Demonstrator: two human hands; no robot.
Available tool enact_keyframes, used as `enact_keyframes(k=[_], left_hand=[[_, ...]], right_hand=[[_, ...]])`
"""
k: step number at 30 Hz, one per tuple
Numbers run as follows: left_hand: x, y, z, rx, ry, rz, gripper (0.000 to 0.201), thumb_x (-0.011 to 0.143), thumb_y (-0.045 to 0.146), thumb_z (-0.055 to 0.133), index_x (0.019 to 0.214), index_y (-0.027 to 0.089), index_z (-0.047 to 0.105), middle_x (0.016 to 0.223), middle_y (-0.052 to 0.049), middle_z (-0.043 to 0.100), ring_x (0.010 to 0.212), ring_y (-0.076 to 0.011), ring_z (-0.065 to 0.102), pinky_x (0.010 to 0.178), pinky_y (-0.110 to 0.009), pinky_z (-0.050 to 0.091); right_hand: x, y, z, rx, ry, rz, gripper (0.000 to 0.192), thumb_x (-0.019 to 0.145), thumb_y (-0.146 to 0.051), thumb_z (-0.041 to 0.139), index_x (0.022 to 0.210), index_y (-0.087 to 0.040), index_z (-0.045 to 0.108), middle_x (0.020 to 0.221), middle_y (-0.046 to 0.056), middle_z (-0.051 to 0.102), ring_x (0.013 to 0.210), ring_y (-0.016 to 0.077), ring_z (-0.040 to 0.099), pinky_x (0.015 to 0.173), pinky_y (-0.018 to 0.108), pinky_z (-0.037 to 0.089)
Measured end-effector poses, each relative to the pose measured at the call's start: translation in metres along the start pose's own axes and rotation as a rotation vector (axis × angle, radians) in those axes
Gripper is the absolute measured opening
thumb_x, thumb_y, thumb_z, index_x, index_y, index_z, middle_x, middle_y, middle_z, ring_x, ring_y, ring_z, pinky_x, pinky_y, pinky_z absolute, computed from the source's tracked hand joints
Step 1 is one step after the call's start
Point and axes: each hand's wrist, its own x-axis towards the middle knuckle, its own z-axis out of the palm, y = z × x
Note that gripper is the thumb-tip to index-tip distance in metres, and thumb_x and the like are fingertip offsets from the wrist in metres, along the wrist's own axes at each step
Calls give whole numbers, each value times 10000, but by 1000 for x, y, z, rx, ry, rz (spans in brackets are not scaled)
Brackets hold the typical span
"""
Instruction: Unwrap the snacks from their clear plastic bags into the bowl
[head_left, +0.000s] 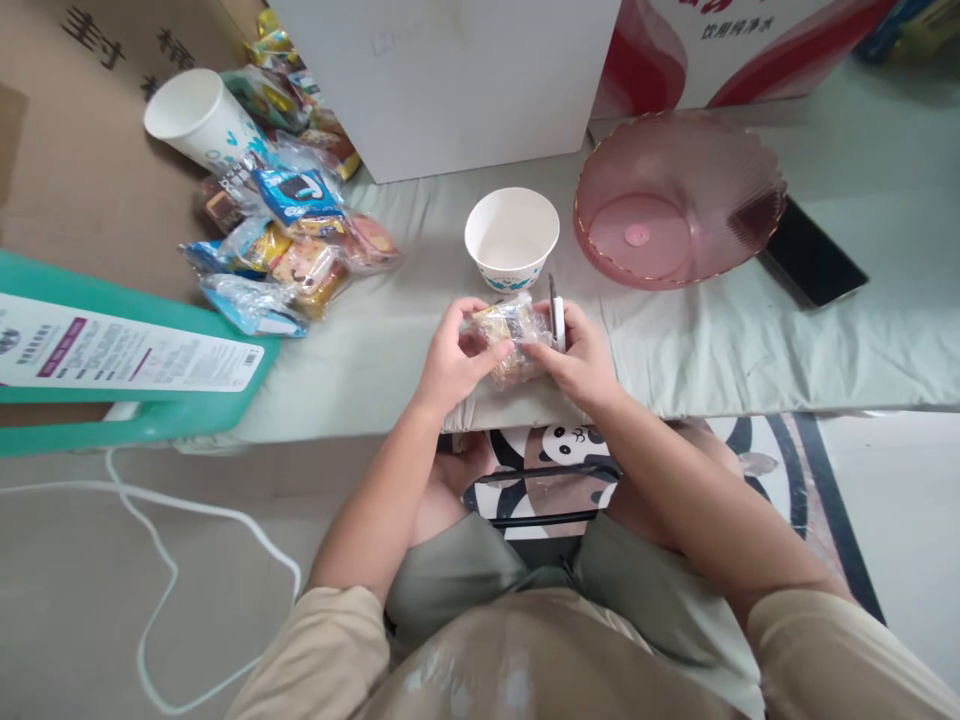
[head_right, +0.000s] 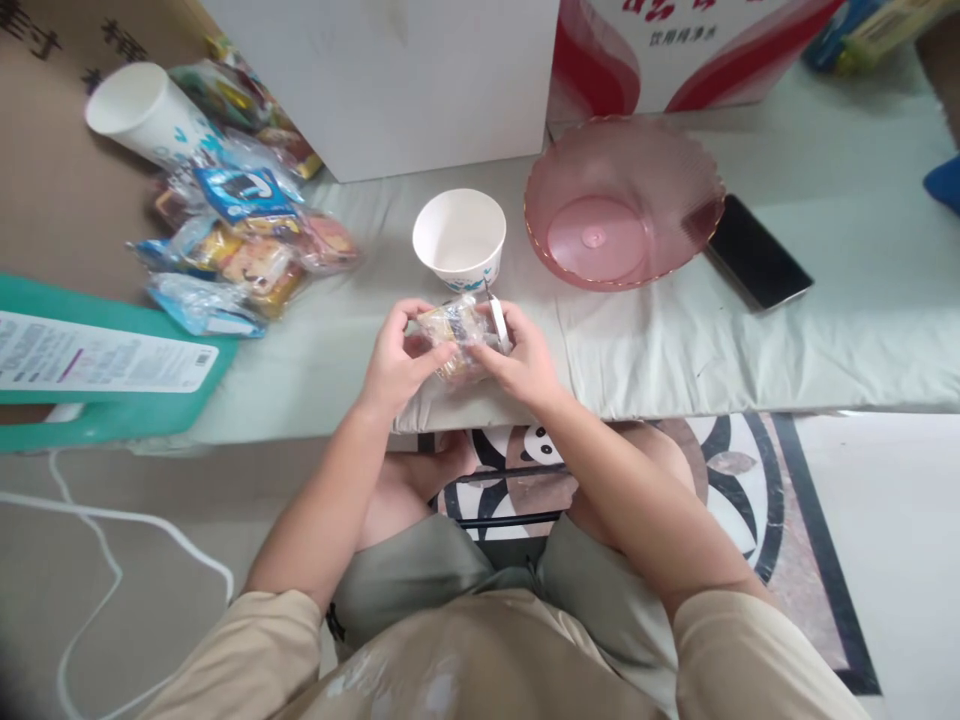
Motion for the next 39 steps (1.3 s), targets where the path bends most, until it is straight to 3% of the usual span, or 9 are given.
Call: enact_keyframes(k=[3, 6, 9, 12, 17, 21, 32, 36, 39], left_hand=[[9, -4, 8, -153, -21, 53, 546, 753, 525, 792, 1148, 263, 521, 1021, -26, 661, 799, -141, 680, 712, -265, 563], [17, -6, 16, -116, 97, 116, 550, 751, 540, 803, 1138, 256, 534, 983, -17, 659, 815, -137, 679, 726, -253, 562], [20, -5, 26, -37, 211, 153, 498, 771, 482, 805, 1140, 256, 557, 1004, -12, 651, 851, -134, 677, 745, -247, 567], [19, -4, 36, 5, 198, 161, 450, 792, 411, 794, 1159, 256, 584, 1007, -14, 662, 875, -142, 686, 764, -254, 582], [18, -6, 38, 50, 109, 203, 465, 788, 346, 788, 1201, 243, 600, 1156, -51, 682, 972, -166, 701, 820, -271, 603], [19, -7, 32, 55, 97, 211, 453, 800, 383, 774, 1193, 232, 607, 1162, -58, 693, 976, -171, 713, 809, -273, 611], [12, 5, 8, -79, 416, 145, 597, 753, 642, 781, 1172, 286, 550, 1104, -43, 669, 997, -197, 707, 800, -314, 598], [2, 9, -5, -228, 490, 81, 543, 812, 620, 737, 1161, 312, 458, 1164, -16, 634, 992, -159, 691, 756, -277, 579], [-7, 9, -2, -255, 453, 19, 498, 844, 612, 700, 1116, 308, 414, 1153, -19, 630, 952, -142, 681, 731, -270, 567]], right_hand=[[-8, -4, -12, -25, 148, -48, 413, 803, -497, 715, 1106, -245, 594, 1051, 47, 666, 913, 197, 618, 825, 349, 519], [-23, -5, -20, 40, 273, 48, 422, 900, -613, 545, 1089, -239, 597, 948, 47, 648, 688, 145, 547, 591, 285, 456], [-39, -4, -17, 221, 52, 219, 550, 936, -719, 382, 932, -219, 610, 688, 5, 551, 518, 120, 418, 447, 260, 333], [-40, -4, -9, 276, -153, 280, 597, 889, -784, 461, 831, -207, 608, 654, -1, 545, 533, 112, 446, 463, 250, 363], [-20, -4, -4, 314, -110, 409, 629, 781, -833, 590, 799, -205, 593, 663, 0, 576, 515, 97, 484, 439, 234, 393], [-14, -5, -8, 303, -151, 415, 612, 795, -811, 601, 794, -199, 593, 649, 0, 583, 504, 94, 510, 435, 223, 432], [-33, -13, -6, 255, -373, 469, 501, 848, -649, 663, 692, -177, 605, 570, 0, 601, 460, 91, 532, 402, 198, 458], [-28, -7, -32, 183, -512, 526, 434, 840, -560, 706, 674, -163, 650, 593, 47, 662, 466, 117, 565, 421, 235, 474], [-23, -4, -63, -11, -395, 429, 390, 891, -528, 625, 770, -165, 702, 641, 57, 672, 499, 136, 564, 461, 267, 451]])
